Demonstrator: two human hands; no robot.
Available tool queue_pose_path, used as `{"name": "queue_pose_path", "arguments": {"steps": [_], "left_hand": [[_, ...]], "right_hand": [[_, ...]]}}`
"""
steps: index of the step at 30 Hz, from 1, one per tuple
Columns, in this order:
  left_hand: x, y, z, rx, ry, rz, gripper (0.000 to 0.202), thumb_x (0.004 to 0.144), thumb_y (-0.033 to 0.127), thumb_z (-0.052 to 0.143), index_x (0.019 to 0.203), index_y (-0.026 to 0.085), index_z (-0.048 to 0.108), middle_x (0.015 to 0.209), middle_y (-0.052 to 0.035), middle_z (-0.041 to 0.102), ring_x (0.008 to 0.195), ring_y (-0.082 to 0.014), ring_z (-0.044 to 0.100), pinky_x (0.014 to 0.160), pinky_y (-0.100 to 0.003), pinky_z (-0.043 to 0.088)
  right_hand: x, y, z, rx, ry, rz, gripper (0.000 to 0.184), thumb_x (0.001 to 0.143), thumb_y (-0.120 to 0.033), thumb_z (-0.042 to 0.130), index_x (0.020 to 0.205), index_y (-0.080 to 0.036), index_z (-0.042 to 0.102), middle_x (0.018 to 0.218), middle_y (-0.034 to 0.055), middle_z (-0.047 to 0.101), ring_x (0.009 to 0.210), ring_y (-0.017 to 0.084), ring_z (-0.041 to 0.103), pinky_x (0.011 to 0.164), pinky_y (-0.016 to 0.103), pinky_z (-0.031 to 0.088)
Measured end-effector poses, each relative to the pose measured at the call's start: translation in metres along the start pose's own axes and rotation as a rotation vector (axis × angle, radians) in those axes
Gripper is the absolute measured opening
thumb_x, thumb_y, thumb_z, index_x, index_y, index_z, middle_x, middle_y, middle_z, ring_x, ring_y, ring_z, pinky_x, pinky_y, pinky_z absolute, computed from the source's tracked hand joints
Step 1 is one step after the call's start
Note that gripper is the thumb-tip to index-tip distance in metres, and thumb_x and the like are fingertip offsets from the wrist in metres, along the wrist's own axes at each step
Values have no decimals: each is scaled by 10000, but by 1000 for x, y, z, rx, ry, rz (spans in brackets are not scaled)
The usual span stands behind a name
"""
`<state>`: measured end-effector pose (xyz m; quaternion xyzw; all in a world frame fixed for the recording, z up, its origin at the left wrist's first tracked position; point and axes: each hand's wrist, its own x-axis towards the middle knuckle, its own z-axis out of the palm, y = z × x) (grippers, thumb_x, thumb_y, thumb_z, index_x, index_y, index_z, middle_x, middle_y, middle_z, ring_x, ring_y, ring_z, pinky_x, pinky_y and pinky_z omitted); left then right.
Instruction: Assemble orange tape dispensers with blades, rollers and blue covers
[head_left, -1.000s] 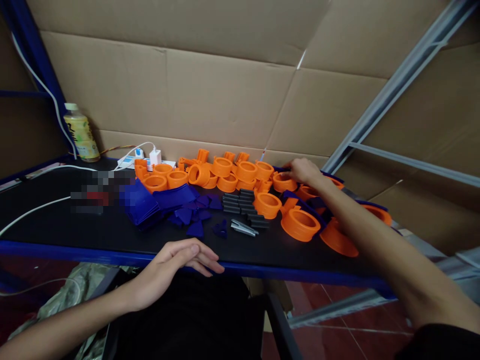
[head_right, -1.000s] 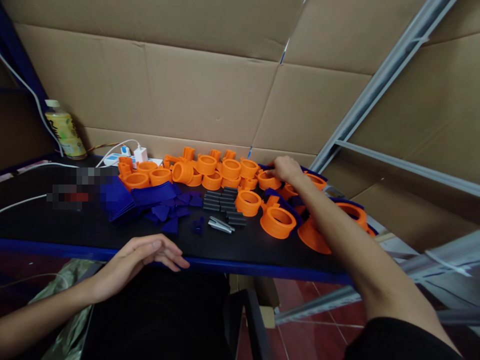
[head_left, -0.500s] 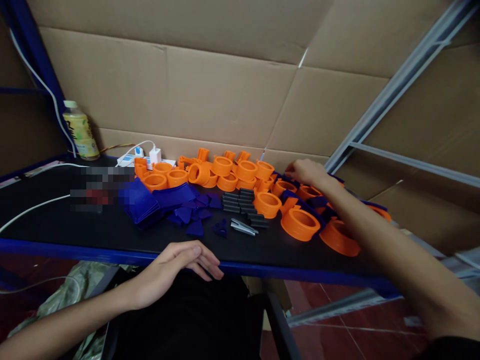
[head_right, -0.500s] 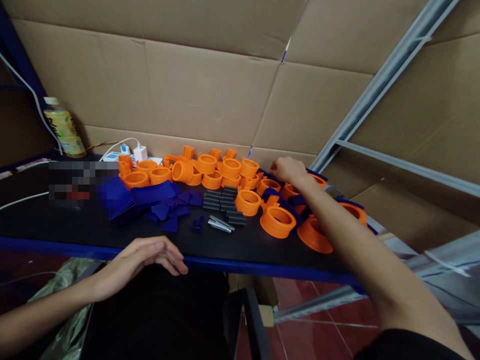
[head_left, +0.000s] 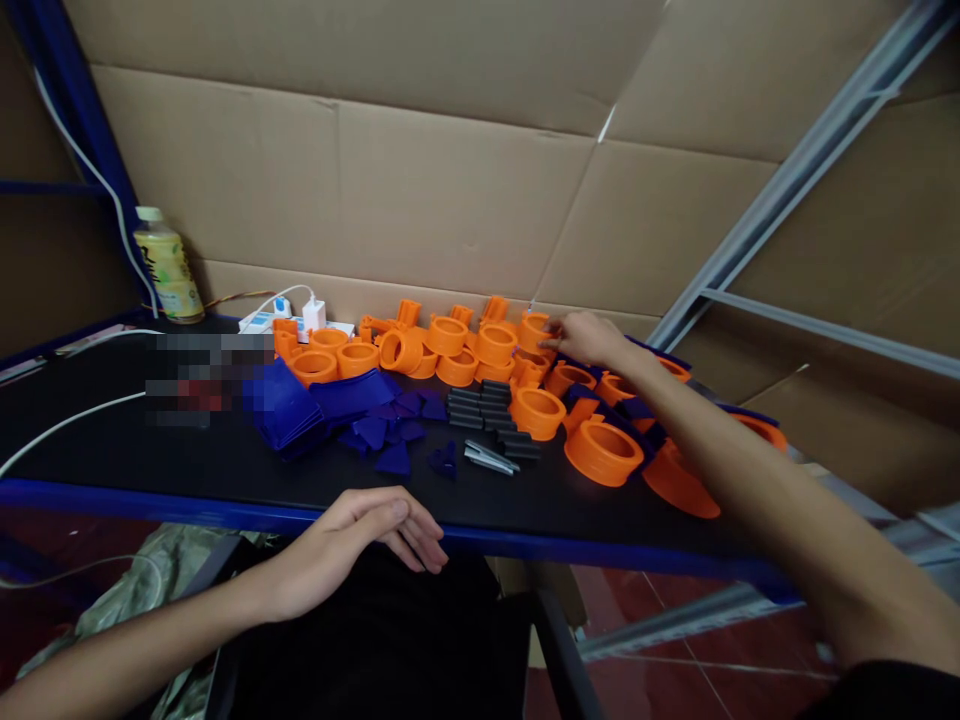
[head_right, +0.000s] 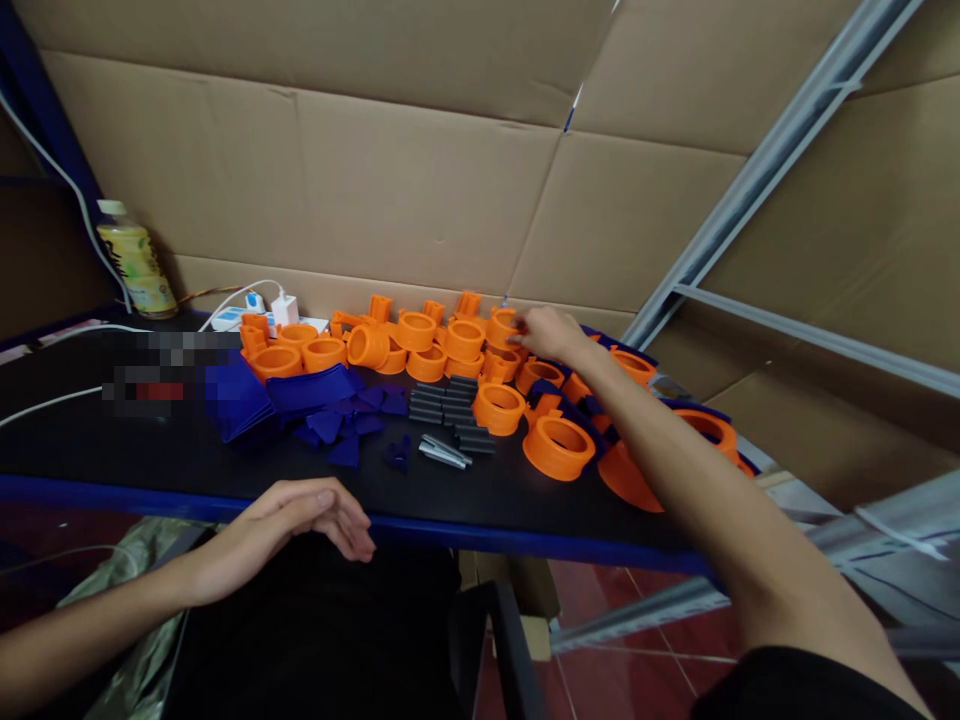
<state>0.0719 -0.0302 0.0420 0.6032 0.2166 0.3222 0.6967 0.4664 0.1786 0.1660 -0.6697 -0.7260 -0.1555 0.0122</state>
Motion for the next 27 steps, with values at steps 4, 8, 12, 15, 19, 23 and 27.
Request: {"name": "queue_pose_path", "arguments": {"steps": [4, 8, 12, 15, 19, 23, 27], "left_hand": [[1, -2, -2, -28, 11, 61, 375, 1014, 379, 455, 1146, 126, 699, 1074, -179, 755, 1010, -302, 710, 900, -455, 538], [5, -6, -6, -79, 82, 212, 387, 982, 307, 528, 1346, 192, 592, 1359, -175, 638, 1284, -346, 568, 1004, -498, 495], [7, -6, -6, -206, 256, 387, 536, 945, 323, 589, 1464, 257, 473, 1554, -125, 462, 1420, -345, 429, 1129, -511, 394], [4, -3, -2, -293, 314, 396, 496, 961, 373, 554, 1439, 248, 503, 1545, -128, 476, 1356, -354, 510, 1086, -499, 445], [-5, 1, -1, -302, 301, 237, 480, 976, 416, 509, 1390, 176, 549, 1186, -182, 732, 973, -320, 732, 815, -420, 583], [-9, 6, -6, -268, 352, 152, 540, 970, 495, 450, 1234, 70, 652, 768, -145, 764, 659, -223, 705, 638, -295, 548], [-7, 10, -8, -209, 390, 115, 533, 943, 501, 478, 1137, 54, 693, 615, -93, 711, 572, -203, 674, 579, -269, 513]], "right_hand": [[-30, -8, -34, 11, 123, 23, 375, 915, -459, 595, 1129, -174, 711, 1104, 155, 729, 981, 283, 649, 740, 317, 411], [-90, -56, -63, 411, 228, -155, 371, 877, -520, 647, 923, -157, 710, 805, 67, 709, 707, 176, 604, 653, 276, 402], [-168, -133, -62, 882, -11, -449, 372, 881, -515, 663, 815, -149, 678, 669, 0, 623, 582, 107, 525, 556, 225, 391], [-216, -180, -47, 1029, -213, -633, 312, 916, -436, 659, 794, -149, 670, 628, -22, 607, 546, 76, 495, 542, 194, 396], [-240, -200, -32, 1047, -206, -780, 196, 946, -333, 642, 930, -145, 696, 786, 7, 698, 642, 77, 591, 607, 179, 445], [-215, -181, -21, 801, 88, -606, 242, 1006, -332, 534, 987, -172, 713, 920, 49, 748, 810, 134, 696, 732, 228, 498], [-182, -155, -7, 377, 162, -416, 274, 976, -362, 578, 1167, -206, 697, 1162, 88, 726, 986, 237, 713, 814, 331, 532]]}}
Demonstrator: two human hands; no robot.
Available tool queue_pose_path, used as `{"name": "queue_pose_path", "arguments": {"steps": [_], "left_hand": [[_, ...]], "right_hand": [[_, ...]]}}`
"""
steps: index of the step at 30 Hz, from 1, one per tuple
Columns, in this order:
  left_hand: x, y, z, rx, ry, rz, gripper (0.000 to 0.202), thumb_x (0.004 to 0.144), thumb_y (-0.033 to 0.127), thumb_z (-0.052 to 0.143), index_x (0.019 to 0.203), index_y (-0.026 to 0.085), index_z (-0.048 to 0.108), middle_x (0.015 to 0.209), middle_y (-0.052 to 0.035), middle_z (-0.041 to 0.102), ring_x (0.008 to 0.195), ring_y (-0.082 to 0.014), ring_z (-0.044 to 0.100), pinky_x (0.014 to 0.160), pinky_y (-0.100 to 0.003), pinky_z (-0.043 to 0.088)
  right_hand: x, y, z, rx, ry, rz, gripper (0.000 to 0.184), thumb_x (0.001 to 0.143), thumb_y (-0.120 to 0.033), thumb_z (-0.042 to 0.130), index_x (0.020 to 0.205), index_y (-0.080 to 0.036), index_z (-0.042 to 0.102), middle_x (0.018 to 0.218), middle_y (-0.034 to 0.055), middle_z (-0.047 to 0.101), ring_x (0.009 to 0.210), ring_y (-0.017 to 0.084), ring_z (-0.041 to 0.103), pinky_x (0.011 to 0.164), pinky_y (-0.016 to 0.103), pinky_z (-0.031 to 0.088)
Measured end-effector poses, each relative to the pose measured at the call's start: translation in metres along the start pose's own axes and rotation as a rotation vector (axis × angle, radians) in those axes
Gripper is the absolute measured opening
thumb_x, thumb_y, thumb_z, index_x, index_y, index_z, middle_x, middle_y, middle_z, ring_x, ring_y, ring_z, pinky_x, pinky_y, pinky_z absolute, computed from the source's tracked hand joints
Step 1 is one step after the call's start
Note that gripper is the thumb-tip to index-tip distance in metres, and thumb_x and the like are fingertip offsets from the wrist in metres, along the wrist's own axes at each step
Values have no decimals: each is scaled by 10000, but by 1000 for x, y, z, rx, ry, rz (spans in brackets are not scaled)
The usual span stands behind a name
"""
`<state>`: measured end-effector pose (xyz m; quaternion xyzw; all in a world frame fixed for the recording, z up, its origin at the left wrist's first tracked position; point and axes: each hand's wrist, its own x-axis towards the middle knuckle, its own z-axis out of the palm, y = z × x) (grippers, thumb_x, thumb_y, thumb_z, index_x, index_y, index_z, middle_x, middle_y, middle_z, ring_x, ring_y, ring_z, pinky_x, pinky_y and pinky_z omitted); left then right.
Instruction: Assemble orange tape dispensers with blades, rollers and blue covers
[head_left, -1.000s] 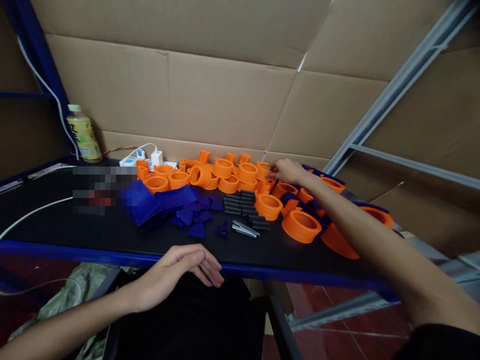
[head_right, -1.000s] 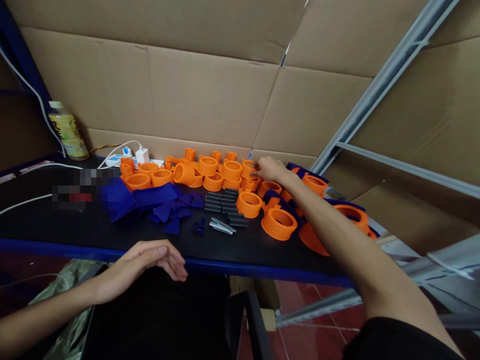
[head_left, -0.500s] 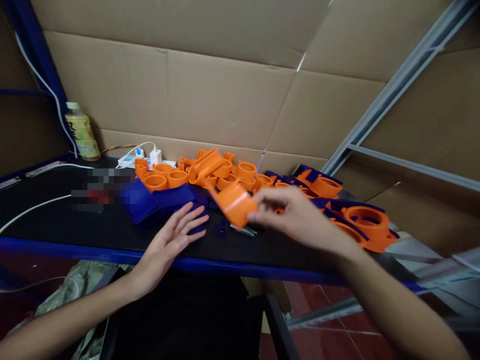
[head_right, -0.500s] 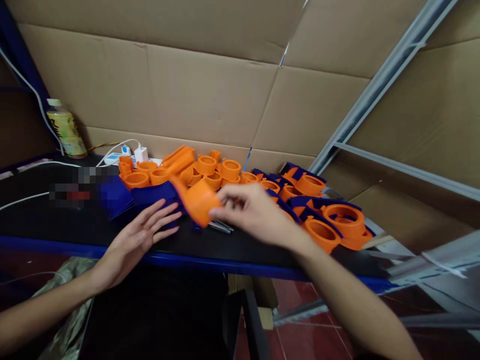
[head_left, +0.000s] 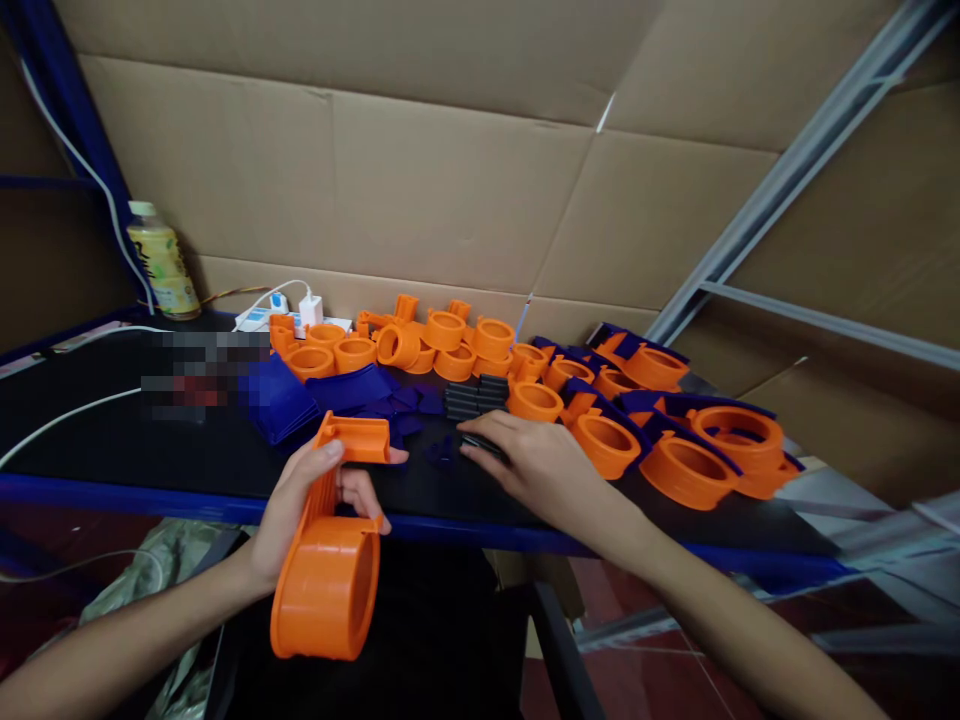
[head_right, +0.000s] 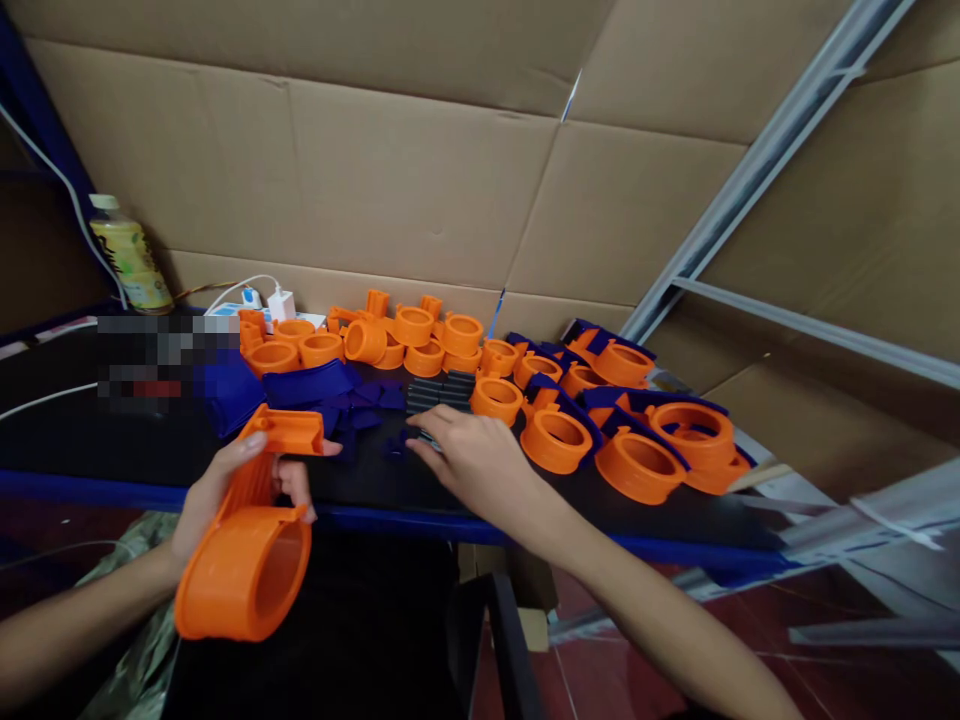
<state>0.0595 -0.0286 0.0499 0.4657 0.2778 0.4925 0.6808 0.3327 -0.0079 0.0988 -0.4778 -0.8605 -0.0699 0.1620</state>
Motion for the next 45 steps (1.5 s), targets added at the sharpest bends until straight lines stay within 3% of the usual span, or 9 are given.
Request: {"name": "queue_pose_path", "arguments": {"steps": [3, 8, 21, 30, 33, 39, 45], "left_hand": [[2, 0, 1, 33, 13, -4, 503, 939, 495, 486, 1097, 66, 696, 608, -86, 708, 569, -209, 681, 555, -266, 502], [3, -3, 1, 80, 23, 21, 466, 957, 469, 463, 1065, 77, 690, 624, -92, 717, 577, -209, 693, 555, -260, 493], [7, -5, 2, 77, 16, 20, 455, 973, 440, 453, 1061, 64, 694, 619, -105, 726, 580, -205, 703, 566, -255, 494], [9, -6, 3, 102, 13, 29, 387, 943, 449, 531, 1074, 96, 622, 643, -92, 730, 591, -220, 714, 553, -261, 488], [9, -6, 3, 117, -9, 20, 406, 943, 460, 532, 1095, 93, 615, 665, -110, 744, 596, -225, 720, 553, -264, 488], [10, -8, -1, 156, -32, 25, 418, 937, 463, 554, 1090, 84, 643, 704, -134, 766, 619, -224, 734, 563, -252, 493], [11, -9, -1, 207, -56, 24, 430, 956, 470, 533, 1120, 85, 633, 714, -144, 775, 614, -210, 722, 577, -247, 490]], "right_hand": [[0, 17, 2, -172, -83, 38, 283, 957, -336, 606, 1205, -230, 690, 1156, 73, 732, 988, 271, 720, 802, 368, 549], [-15, 24, 3, -222, -150, 37, 305, 923, -275, 645, 1225, -240, 677, 1125, 55, 742, 948, 260, 732, 717, 338, 561], [-28, 36, 12, -41, -71, 99, 195, 961, -241, 560, 1073, -245, 720, 1036, 35, 753, 903, 197, 728, 763, 292, 552], [-25, 36, 9, 45, -32, 71, 266, 972, -221, 495, 1110, -211, 722, 1021, 71, 739, 909, 198, 709, 790, 306, 549], [-23, 33, 10, 10, -31, 86, 239, 986, -248, 481, 1034, -205, 711, 995, 72, 721, 885, 197, 697, 775, 304, 533], [-20, 25, 12, -108, 5, 189, 221, 967, -372, 557, 867, -207, 664, 840, 39, 680, 629, 147, 622, 575, 261, 416], [-16, 28, 9, -4, 38, 248, 254, 888, -437, 673, 791, -204, 657, 763, 15, 661, 634, 140, 598, 561, 241, 382]]}}
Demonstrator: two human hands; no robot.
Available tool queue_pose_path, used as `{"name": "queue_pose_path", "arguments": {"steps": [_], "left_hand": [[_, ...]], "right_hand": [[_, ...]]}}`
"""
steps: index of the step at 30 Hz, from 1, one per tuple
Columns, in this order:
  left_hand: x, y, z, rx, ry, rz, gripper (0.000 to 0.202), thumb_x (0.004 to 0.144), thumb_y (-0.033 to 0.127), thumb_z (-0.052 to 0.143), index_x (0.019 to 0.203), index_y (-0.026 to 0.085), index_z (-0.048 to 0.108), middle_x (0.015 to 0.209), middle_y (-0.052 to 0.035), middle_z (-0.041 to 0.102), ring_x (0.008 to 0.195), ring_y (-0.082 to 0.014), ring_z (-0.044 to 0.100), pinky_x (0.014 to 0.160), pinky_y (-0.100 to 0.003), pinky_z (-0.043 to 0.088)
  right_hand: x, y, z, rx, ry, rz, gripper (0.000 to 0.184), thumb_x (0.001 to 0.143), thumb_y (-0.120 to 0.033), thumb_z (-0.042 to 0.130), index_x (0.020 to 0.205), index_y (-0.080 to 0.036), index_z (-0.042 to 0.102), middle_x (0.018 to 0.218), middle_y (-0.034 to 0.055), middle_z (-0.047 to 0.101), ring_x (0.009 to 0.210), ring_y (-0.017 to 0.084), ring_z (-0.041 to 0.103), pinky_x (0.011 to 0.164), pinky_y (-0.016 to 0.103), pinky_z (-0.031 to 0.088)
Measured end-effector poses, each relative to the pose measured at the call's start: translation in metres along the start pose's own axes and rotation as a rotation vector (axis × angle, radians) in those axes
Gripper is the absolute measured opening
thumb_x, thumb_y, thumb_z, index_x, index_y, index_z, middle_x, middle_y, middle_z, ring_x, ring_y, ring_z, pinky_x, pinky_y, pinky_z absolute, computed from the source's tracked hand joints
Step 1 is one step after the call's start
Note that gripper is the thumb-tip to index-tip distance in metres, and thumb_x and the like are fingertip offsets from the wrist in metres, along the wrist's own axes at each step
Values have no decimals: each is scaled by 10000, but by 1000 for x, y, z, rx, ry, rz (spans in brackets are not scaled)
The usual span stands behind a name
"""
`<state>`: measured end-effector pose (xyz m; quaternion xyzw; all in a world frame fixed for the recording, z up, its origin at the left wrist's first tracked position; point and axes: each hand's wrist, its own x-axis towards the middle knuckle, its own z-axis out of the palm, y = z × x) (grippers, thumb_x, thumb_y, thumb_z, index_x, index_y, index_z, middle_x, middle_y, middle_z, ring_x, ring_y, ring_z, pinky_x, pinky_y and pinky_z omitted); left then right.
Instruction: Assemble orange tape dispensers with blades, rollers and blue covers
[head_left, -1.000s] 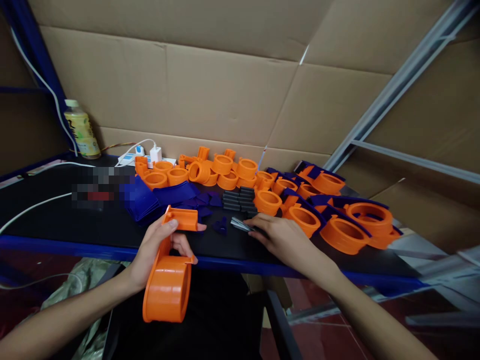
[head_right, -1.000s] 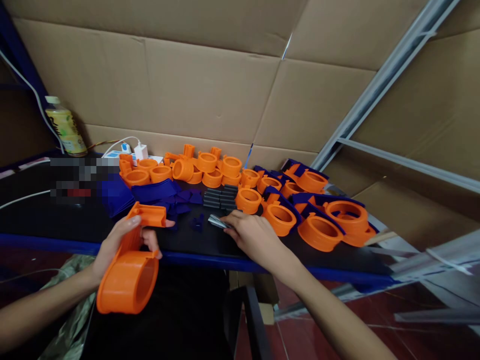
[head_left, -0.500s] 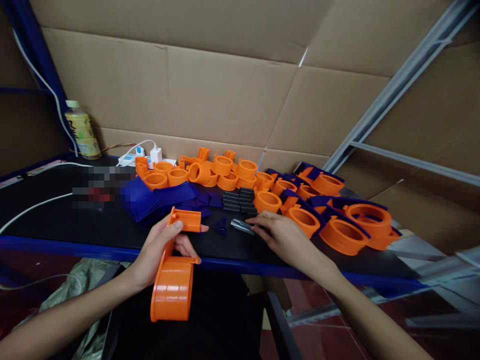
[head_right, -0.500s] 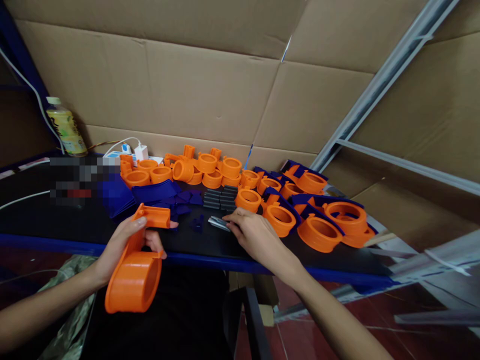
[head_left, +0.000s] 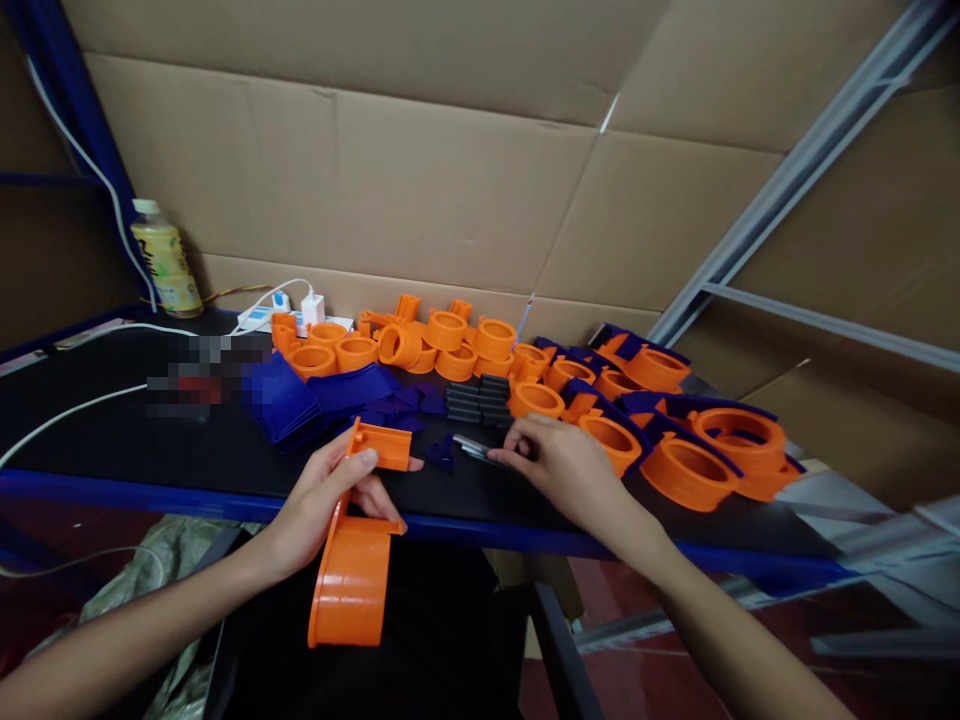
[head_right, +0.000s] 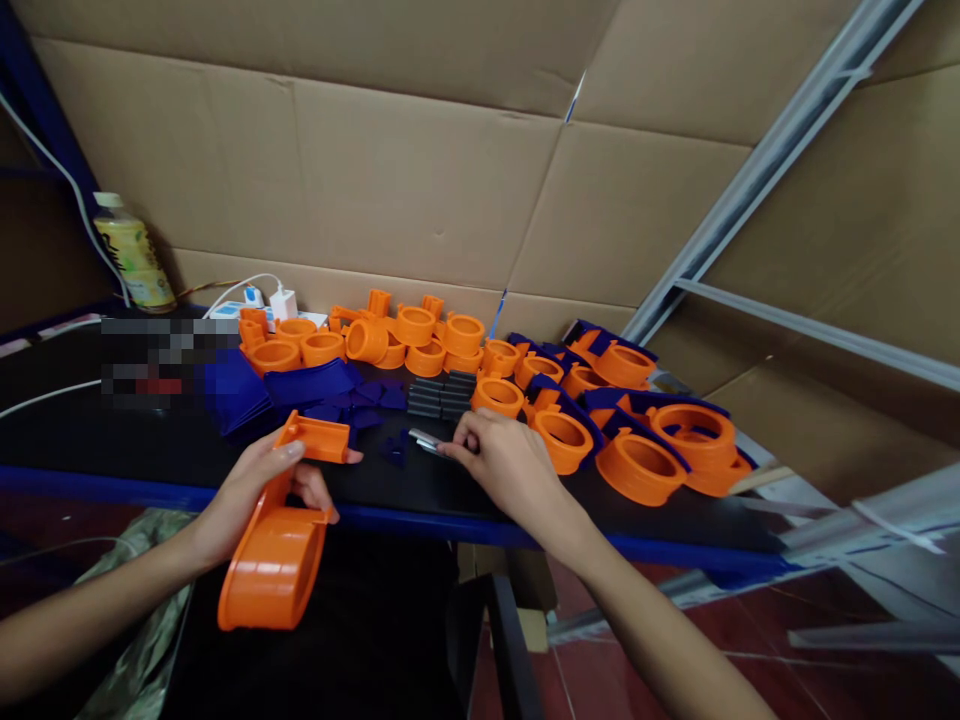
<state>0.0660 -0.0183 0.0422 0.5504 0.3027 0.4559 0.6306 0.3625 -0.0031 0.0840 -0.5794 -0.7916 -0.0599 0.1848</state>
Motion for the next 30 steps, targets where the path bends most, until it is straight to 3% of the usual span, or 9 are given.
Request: {"name": "queue_pose_path", "arguments": {"steps": [5, 11, 14, 18, 23, 30], "left_hand": [[1, 0, 1, 30, -48, -34, 417, 957, 464, 546, 1141, 100, 632, 743, -143, 782, 641, -226, 742, 593, -254, 519], [4, 0, -1, 47, -139, -81, 437, 934, 442, 607, 1240, 132, 573, 778, -134, 788, 739, -290, 780, 636, -302, 572], [4, 2, -3, 67, -172, -74, 429, 926, 425, 626, 1240, 135, 580, 808, -136, 790, 751, -293, 783, 636, -297, 573], [3, 4, -3, 94, -181, -74, 397, 914, 402, 649, 1211, 144, 591, 860, -137, 789, 763, -280, 784, 635, -281, 577], [3, 3, 1, 96, -188, -71, 377, 898, 372, 678, 1204, 182, 569, 1175, -165, 731, 748, -231, 782, 641, -267, 588], [4, 6, -2, 62, -222, -92, 356, 914, 360, 660, 1205, 184, 556, 1053, -140, 765, 740, -236, 782, 566, -220, 548]], "right_hand": [[5, -6, -15, 294, 60, -45, 330, 905, -472, 642, 766, -174, 670, 685, 14, 628, 557, 109, 491, 526, 235, 364], [13, -53, -22, 658, -53, -114, 288, 902, -439, 661, 818, -166, 693, 611, -37, 497, 538, 83, 400, 476, 209, 312], [21, -71, -14, 673, -42, -184, 258, 903, -416, 668, 832, -170, 703, 636, -31, 529, 546, 82, 410, 497, 211, 336], [28, -77, 0, 603, 9, -231, 236, 910, -393, 670, 842, -169, 700, 711, -8, 597, 580, 83, 458, 539, 214, 376], [27, -82, 10, 566, 35, -287, 245, 927, -405, 653, 852, -176, 699, 788, 10, 620, 640, 90, 508, 591, 216, 410], [27, -92, 27, 559, 165, -332, 250, 936, -423, 638, 898, -197, 739, 879, 43, 670, 726, 118, 593, 652, 234, 453]]}}
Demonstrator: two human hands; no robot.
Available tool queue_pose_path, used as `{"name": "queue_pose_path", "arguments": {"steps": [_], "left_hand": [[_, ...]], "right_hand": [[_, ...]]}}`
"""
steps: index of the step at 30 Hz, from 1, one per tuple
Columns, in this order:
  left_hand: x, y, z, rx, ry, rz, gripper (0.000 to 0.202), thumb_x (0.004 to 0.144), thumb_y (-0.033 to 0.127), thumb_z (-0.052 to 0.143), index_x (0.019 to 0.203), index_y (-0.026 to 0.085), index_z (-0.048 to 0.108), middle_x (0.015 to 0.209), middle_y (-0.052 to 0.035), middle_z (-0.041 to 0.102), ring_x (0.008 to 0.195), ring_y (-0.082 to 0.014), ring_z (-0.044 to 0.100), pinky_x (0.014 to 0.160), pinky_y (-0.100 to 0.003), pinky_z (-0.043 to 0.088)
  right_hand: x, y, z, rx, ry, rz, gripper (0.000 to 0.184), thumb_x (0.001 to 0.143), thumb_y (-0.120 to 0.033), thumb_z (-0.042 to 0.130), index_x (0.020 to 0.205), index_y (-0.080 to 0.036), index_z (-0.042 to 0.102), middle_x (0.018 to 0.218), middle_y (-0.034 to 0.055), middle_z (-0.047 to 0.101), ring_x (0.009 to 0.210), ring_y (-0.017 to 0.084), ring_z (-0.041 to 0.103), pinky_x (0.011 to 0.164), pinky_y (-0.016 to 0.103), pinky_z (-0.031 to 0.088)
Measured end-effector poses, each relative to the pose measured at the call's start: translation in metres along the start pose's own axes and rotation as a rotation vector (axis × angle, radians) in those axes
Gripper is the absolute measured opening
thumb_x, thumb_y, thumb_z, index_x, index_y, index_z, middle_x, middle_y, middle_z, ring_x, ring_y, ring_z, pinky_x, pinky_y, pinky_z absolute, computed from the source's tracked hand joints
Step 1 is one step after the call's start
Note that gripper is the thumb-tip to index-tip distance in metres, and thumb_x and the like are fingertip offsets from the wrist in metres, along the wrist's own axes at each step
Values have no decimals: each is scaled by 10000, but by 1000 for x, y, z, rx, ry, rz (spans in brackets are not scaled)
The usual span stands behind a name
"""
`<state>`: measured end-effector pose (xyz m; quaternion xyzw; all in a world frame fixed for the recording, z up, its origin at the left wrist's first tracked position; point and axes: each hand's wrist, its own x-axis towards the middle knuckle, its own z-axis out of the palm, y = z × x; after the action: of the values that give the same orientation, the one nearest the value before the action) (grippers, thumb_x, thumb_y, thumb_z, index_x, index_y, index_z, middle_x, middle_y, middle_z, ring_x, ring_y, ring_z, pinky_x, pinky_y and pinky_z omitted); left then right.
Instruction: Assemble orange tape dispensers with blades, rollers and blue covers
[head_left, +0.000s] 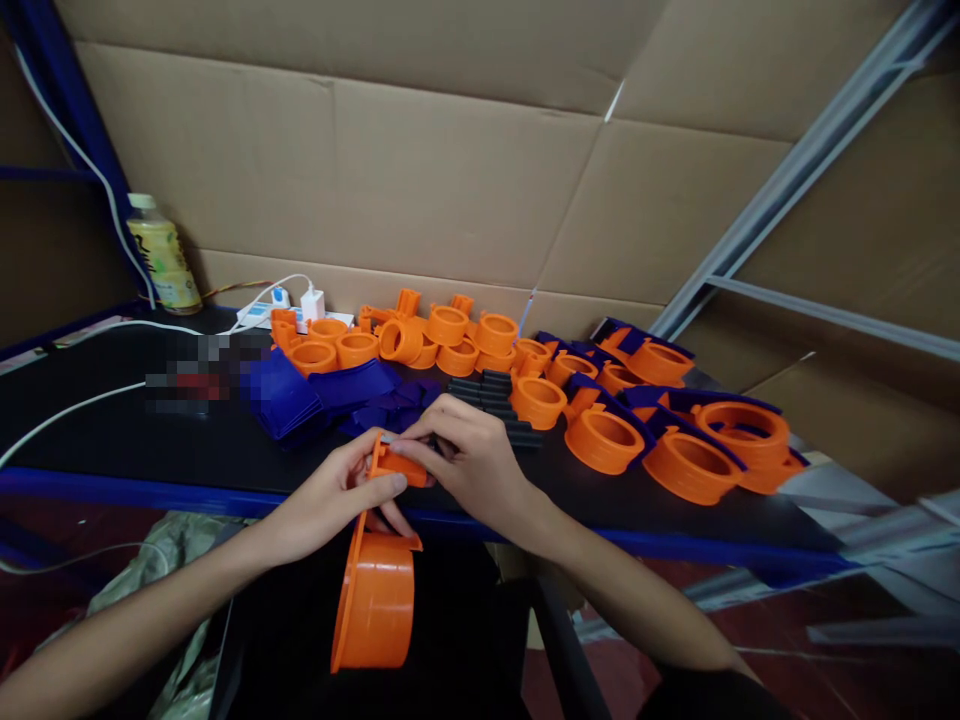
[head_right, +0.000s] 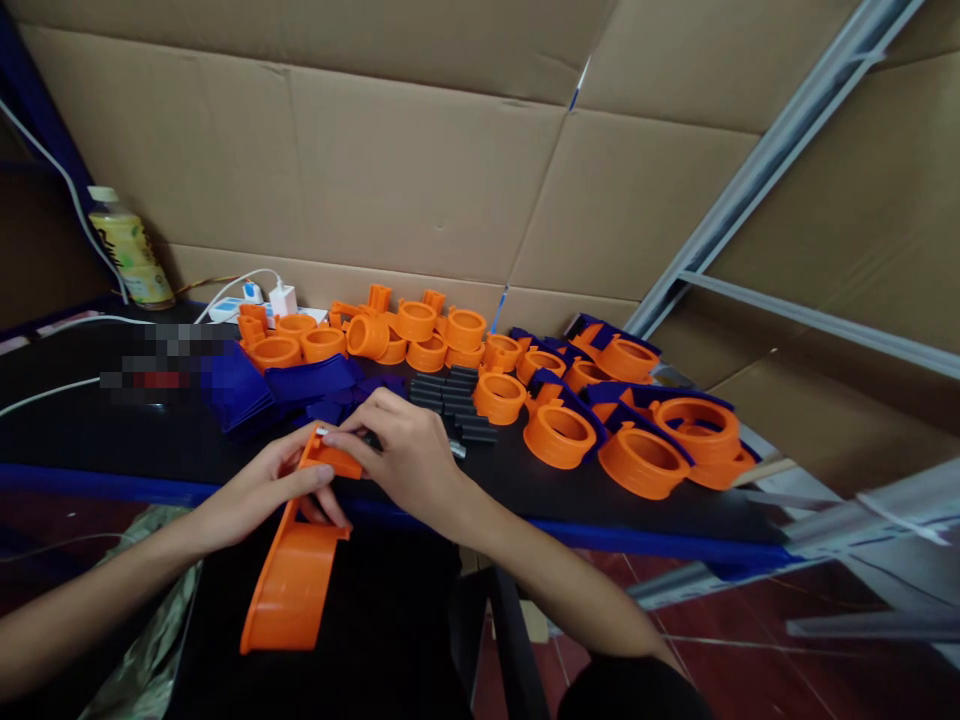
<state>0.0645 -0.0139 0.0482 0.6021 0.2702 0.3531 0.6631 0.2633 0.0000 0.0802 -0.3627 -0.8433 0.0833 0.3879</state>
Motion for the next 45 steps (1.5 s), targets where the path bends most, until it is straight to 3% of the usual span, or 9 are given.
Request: {"name": "queue_pose_path", "arguments": {"steps": [3, 7, 13, 17, 22, 28, 31, 37, 45], "left_hand": [[-1, 1, -2, -38, -34, -9, 390, 912, 354, 662, 1247, 186, 553, 1173, -187, 739, 728, -240, 782, 570, -240, 561], [-1, -1, -4, -61, -34, -23, 422, 913, 370, 649, 1284, 194, 549, 1264, -219, 698, 736, -256, 784, 605, -274, 579], [1, -2, -5, -63, 0, -19, 401, 942, 395, 595, 1279, 187, 537, 1296, -237, 674, 735, -251, 784, 577, -250, 543], [1, -1, -4, -65, 6, -26, 403, 943, 395, 593, 1276, 178, 532, 1293, -241, 675, 729, -243, 782, 569, -242, 527], [1, 2, -2, -72, 12, -18, 397, 947, 398, 587, 1271, 178, 524, 1259, -220, 698, 733, -242, 781, 569, -244, 524], [2, 1, -1, -84, 39, -3, 375, 949, 385, 592, 1257, 182, 526, 1264, -203, 697, 747, -236, 781, 600, -251, 555], [2, 0, -1, -64, 56, 3, 362, 950, 378, 596, 1252, 188, 535, 1229, -185, 715, 762, -233, 782, 610, -246, 565], [1, -4, 0, -11, 38, 30, 387, 950, 387, 599, 1271, 186, 518, 837, -99, 774, 772, -257, 779, 607, -250, 565], [1, -5, 1, 8, 58, 28, 353, 935, 379, 626, 1215, 195, 515, 865, -69, 748, 786, -245, 775, 638, -269, 579]], "right_hand": [[-4, 2, -6, -40, 44, 7, 240, 963, -404, 600, 1008, -213, 738, 960, 54, 695, 787, 136, 635, 701, 248, 483], [-17, 13, -41, -235, 104, 105, 266, 1009, -367, 512, 963, -200, 714, 972, 66, 723, 875, 181, 670, 803, 300, 504], [-64, 47, -90, -673, -53, 303, 206, 990, -360, 531, 1059, -228, 673, 1104, 56, 725, 953, 241, 705, 765, 344, 536], [-81, 59, -90, -751, -157, 277, 220, 986, -271, 504, 1145, -220, 648, 1170, 66, 710, 973, 246, 710, 767, 357, 557], [-80, 61, -86, -765, -157, 269, 220, 964, -244, 521, 1139, -218, 653, 1121, 68, 719, 908, 236, 716, 720, 341, 551], [-83, 45, -100, -503, -5, 282, 204, 943, -352, 605, 1079, -221, 683, 967, 57, 702, 792, 192, 679, 665, 303, 533], [-73, 19, -92, -248, 13, 168, 212, 931, -320, 645, 1119, -228, 681, 1013, 61, 679, 844, 176, 659, 712, 288, 540], [-36, -13, -40, -12, -97, 6, 235, 954, -231, 614, 1176, -253, 686, 1110, 54, 650, 850, 127, 646, 689, 229, 549], [-33, -10, 8, -76, 310, -80, 147, 912, -155, 665, 1027, -219, 729, 910, 40, 649, 790, 125, 638, 685, 255, 555]]}}
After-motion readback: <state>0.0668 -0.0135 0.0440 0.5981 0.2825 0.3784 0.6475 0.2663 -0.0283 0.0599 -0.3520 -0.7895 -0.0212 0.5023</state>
